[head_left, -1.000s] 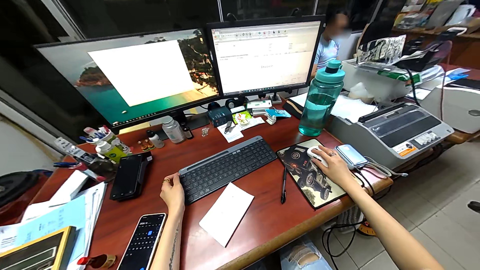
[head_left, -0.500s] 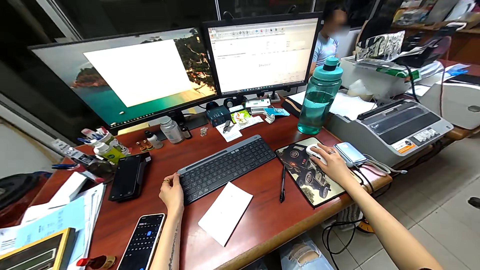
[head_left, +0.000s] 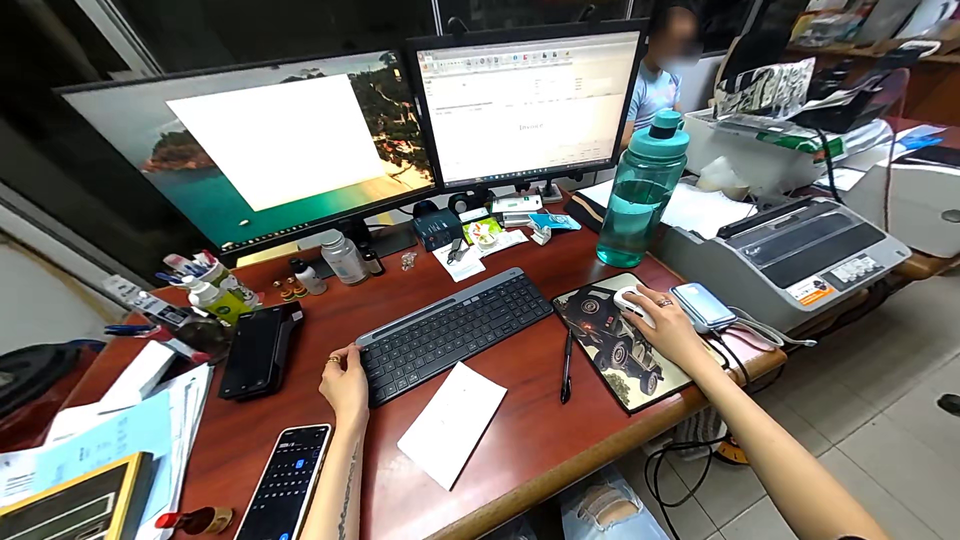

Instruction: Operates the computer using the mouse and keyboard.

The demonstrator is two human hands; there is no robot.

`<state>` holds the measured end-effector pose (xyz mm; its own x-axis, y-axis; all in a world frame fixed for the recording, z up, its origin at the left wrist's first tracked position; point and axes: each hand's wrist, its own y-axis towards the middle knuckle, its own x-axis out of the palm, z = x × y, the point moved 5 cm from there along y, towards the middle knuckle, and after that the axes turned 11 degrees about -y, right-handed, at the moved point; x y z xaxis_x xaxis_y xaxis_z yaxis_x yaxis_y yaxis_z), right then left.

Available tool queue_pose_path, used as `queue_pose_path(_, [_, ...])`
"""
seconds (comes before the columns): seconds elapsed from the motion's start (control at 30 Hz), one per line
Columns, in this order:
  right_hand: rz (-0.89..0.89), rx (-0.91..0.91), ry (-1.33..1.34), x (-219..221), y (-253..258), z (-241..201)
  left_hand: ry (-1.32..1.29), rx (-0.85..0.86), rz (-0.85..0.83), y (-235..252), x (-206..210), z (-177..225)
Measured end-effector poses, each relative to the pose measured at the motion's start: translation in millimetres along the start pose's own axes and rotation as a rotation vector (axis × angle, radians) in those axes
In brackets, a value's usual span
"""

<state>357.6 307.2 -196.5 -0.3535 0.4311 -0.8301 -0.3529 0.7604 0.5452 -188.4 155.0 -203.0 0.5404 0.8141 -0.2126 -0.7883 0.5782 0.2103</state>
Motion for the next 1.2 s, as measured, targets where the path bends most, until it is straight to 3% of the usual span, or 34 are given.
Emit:
queue_pose_path(1.1, [0.005, 0.006, -0.012, -3, 0, -2, 0.0, 0.011, 0.007, 0, 1, 0])
queue_pose_path(1.2, [0.064, -0.035, -0.054, -12, -5, -18, 0.003, 0.002, -0.001, 0, -1, -1])
